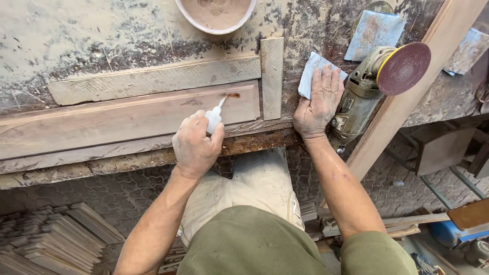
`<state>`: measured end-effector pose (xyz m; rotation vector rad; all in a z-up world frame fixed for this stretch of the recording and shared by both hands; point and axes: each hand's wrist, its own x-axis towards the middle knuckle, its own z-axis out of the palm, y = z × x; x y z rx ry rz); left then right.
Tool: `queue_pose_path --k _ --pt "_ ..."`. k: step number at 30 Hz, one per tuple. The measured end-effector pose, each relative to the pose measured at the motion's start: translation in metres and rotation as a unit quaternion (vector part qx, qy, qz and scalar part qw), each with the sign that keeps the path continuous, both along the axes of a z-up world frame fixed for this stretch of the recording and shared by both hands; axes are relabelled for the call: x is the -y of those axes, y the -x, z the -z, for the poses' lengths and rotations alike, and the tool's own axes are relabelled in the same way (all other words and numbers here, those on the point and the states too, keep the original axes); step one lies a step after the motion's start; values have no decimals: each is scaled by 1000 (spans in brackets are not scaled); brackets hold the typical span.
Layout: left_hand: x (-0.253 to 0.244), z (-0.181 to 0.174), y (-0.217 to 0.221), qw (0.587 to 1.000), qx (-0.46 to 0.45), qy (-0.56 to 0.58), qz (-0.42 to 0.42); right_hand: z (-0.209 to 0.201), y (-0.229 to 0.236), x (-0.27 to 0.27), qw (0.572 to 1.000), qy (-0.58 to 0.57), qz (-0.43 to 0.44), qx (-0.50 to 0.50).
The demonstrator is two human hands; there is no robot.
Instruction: The recorder is sanding, gluing, and organizing wooden planks on a workbench in a woodworking shop.
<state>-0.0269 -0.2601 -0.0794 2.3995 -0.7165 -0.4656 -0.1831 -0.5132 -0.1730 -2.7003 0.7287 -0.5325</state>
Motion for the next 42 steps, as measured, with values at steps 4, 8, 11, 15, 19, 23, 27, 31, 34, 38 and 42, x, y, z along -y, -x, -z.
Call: queue_pose_path --k 4,8,11,15,19,23,27,31,34,38,42 --pt "-7 0 3 1000 6 0 -20 0 3 1 1000 8 0 -4" --pt "-12 0 4 998 15 20 -49 -1 0 1 1000 10 -15 4" --pt "-29 -4 -1 996 28 2 -79 -4 -2 2 1000 23 -22 3" --pt "-54 11 7 994 24 -9 -110 -3 -1 2 999 24 -27 12" --pt "-63 25 10 994 40 6 -100 -21 -10 -7 999 8 -48 20" --pt "-72 5 -7 991 5 43 -124 -25 -11 -11 997 16 -68 -27" --pt "-112 -30 -30 977 -57 95 -183 -33 -13 -21 996 -1 -74 -53" --pt "-187 -24 -44 939 -50 247 -232 -58 -52 -83 987 -13 -161 5" --pt "-261 2 -30 907 -11 226 -355 -30 -70 -184 968 -1 -247 -43" --pt "-345 -3 -47 867 41 197 -456 29 -169 -358 934 -42 -352 -33" --pt "-396 -36 -64 857 -8 158 -490 -16 -274 -506 867 -112 -484 -39"
